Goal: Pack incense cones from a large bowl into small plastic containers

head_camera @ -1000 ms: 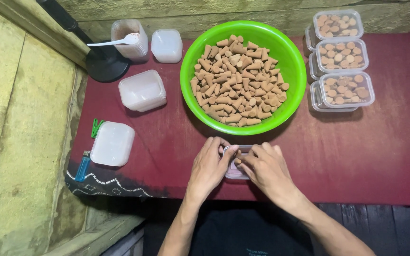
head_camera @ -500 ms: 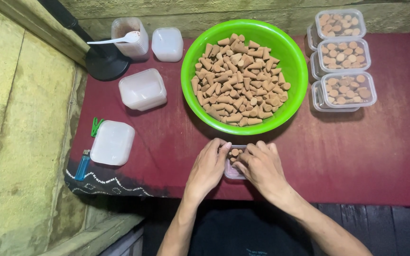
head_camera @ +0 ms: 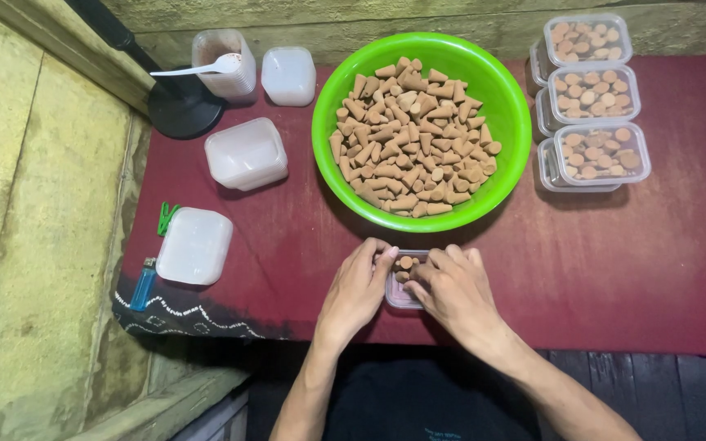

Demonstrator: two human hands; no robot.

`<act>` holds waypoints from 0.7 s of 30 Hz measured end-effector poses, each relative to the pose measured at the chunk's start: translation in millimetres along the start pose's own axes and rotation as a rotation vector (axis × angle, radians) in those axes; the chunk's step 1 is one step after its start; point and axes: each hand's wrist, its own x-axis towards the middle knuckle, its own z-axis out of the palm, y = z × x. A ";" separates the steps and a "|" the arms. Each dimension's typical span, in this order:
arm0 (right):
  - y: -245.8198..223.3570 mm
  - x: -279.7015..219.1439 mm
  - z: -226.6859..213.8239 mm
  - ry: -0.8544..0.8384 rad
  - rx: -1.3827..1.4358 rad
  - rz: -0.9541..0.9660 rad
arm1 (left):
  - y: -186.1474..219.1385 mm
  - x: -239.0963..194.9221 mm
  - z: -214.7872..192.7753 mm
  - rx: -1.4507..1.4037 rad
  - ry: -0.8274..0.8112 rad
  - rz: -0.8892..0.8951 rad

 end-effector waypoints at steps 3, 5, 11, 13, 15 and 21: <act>-0.7 1.3 -1.2 -0.025 -0.004 -0.017 | -0.9 0.5 0.2 -0.004 -0.001 -0.010; -5.3 3.9 -9.7 -0.042 -0.001 -0.022 | 1.2 -0.1 -0.1 -0.004 -0.003 -0.008; -7.4 5.3 -12.4 -0.075 -0.013 -0.018 | -1.2 1.1 1.6 -0.011 -0.008 -0.009; -7.0 4.0 -11.4 -0.074 -0.023 -0.018 | -0.2 -0.1 1.1 -0.014 -0.010 -0.013; -5.7 3.3 -10.0 -0.034 -0.041 -0.033 | 0.2 0.1 0.7 -0.002 -0.004 -0.015; -1.4 1.3 -14.7 0.009 -0.062 -0.037 | 0.1 -0.7 -1.2 0.026 0.028 0.019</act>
